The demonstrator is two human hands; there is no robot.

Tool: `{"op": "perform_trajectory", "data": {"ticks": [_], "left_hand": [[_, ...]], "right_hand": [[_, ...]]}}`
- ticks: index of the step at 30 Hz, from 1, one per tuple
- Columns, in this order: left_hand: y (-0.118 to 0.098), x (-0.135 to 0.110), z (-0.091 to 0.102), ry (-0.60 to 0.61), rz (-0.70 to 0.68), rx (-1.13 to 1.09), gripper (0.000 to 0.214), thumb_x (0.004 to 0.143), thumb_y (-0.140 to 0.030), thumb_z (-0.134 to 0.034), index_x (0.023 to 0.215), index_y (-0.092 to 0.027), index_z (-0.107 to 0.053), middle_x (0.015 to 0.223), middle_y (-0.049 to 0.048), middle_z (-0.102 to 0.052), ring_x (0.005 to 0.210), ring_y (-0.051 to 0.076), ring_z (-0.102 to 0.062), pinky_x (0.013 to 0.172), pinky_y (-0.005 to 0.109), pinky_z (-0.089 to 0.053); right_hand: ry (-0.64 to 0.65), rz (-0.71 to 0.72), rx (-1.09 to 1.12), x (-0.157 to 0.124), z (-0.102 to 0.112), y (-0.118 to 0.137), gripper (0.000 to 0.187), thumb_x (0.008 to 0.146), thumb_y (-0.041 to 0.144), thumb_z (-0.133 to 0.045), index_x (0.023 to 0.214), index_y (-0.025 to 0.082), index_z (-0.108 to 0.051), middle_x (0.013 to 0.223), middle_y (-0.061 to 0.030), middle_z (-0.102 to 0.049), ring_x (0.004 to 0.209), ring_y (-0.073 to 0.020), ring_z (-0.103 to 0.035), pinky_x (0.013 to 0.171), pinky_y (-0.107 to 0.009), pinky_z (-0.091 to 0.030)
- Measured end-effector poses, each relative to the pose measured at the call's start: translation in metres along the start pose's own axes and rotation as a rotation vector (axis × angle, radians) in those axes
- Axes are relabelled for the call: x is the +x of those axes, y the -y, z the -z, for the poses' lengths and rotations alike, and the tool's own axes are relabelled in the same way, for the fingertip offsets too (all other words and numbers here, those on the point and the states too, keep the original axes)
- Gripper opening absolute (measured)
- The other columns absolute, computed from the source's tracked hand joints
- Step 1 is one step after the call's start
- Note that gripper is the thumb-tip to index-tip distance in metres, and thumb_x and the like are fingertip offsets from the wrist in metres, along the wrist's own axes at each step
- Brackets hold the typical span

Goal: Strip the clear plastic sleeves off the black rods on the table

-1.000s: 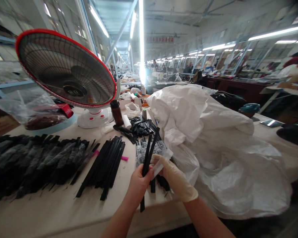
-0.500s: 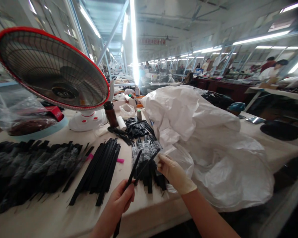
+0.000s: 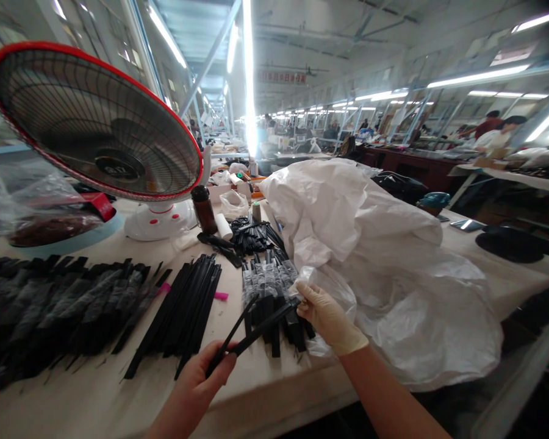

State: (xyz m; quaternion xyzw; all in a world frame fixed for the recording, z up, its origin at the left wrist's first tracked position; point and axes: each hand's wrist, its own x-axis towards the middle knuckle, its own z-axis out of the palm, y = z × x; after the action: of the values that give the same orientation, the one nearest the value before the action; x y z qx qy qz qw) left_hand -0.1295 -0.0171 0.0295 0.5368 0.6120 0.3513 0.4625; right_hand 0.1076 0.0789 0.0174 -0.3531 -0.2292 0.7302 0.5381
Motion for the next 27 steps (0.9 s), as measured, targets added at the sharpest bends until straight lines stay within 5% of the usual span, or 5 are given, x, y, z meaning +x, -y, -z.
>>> {"op": "perform_trajectory", "data": {"ticks": [13, 17, 22, 27], "left_hand": [[0.002, -0.005, 0.004, -0.033, -0.122, 0.26, 0.029, 0.079, -0.042, -0.056, 0.093, -0.02, -0.068, 0.076, 0.0019, -0.068, 0.07, 0.021, -0.061, 0.066, 0.027, -0.046], [-0.002, 0.002, -0.017, -0.025, -0.179, 0.271, 0.026, 0.082, -0.04, -0.054, 0.097, -0.02, -0.065, 0.082, 0.0034, -0.069, 0.074, 0.022, -0.062, 0.069, 0.029, -0.046], [-0.003, 0.011, -0.04, -0.099, -0.233, 0.141, 0.033, 0.087, -0.039, -0.045, 0.11, -0.017, -0.055, 0.081, 0.0048, -0.065, 0.073, 0.021, -0.061, 0.067, 0.03, -0.047], [0.001, 0.01, -0.04, -0.039, -0.222, 0.184, 0.025, 0.085, -0.04, -0.051, 0.095, -0.02, -0.06, 0.07, 0.0007, -0.062, 0.064, 0.02, -0.058, 0.06, 0.028, -0.045]], "right_hand": [[0.057, 0.05, -0.204, -0.005, 0.005, 0.001, 0.032, 0.063, 0.04, -0.079, 0.067, 0.016, -0.058, 0.05, 0.0075, -0.045, 0.047, -0.005, -0.036, 0.046, -0.019, -0.026], [0.113, 0.087, -0.355, -0.015, -0.009, -0.021, 0.034, 0.065, 0.044, -0.076, 0.063, 0.016, -0.056, 0.051, 0.0056, -0.048, 0.048, -0.0066, -0.038, 0.049, -0.022, -0.027], [0.258, -0.081, -0.427, -0.03, -0.024, -0.048, 0.039, 0.068, 0.055, -0.07, 0.069, 0.017, -0.06, 0.049, 0.003, -0.052, 0.045, -0.0102, -0.042, 0.048, -0.025, -0.029], [0.065, 0.135, -0.261, -0.022, -0.013, -0.038, 0.041, 0.076, 0.058, -0.06, 0.072, 0.018, -0.063, 0.046, 0.0064, -0.039, 0.044, -0.0084, -0.029, 0.045, -0.025, -0.021]]}}
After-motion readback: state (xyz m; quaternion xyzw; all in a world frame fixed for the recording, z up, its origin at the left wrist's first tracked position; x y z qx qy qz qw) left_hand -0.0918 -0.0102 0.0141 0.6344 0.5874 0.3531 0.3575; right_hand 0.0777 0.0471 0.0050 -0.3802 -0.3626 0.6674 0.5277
